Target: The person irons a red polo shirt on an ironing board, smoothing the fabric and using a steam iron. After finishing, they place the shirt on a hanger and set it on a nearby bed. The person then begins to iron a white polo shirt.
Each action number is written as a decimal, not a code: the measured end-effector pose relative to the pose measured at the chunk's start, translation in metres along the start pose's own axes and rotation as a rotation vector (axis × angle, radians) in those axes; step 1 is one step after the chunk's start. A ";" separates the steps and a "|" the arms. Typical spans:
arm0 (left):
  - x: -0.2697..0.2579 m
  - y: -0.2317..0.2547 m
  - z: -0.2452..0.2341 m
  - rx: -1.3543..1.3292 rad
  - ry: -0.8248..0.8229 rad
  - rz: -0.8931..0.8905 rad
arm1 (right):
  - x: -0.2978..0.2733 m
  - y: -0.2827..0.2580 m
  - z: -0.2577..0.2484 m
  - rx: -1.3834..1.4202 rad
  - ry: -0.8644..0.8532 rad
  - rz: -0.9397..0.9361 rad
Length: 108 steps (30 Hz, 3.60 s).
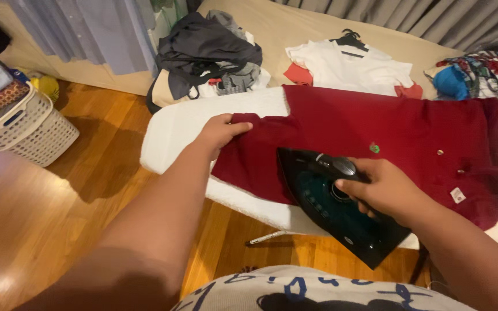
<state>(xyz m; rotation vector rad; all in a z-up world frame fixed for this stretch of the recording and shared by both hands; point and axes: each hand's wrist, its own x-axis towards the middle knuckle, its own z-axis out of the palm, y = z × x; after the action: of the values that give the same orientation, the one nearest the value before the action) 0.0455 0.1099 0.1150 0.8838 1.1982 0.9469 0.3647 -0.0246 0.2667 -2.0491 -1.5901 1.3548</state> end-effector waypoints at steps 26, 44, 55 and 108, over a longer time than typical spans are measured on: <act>0.001 -0.031 -0.020 0.723 0.254 0.320 | 0.098 -0.082 0.042 0.036 0.026 -0.240; -0.103 -0.042 -0.023 1.018 0.456 0.065 | -0.004 -0.017 0.016 -0.201 -0.135 -0.058; -0.080 -0.047 -0.016 0.804 0.732 0.207 | 0.014 -0.049 0.058 -0.162 -0.116 -0.200; 0.049 -0.035 0.449 0.893 -1.025 0.659 | -0.108 0.158 -0.073 0.010 0.447 0.114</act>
<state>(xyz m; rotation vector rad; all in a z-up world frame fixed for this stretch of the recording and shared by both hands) 0.4986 0.1172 0.1333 2.2213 0.3462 0.2490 0.5240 -0.1529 0.2617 -2.2611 -1.2859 0.8452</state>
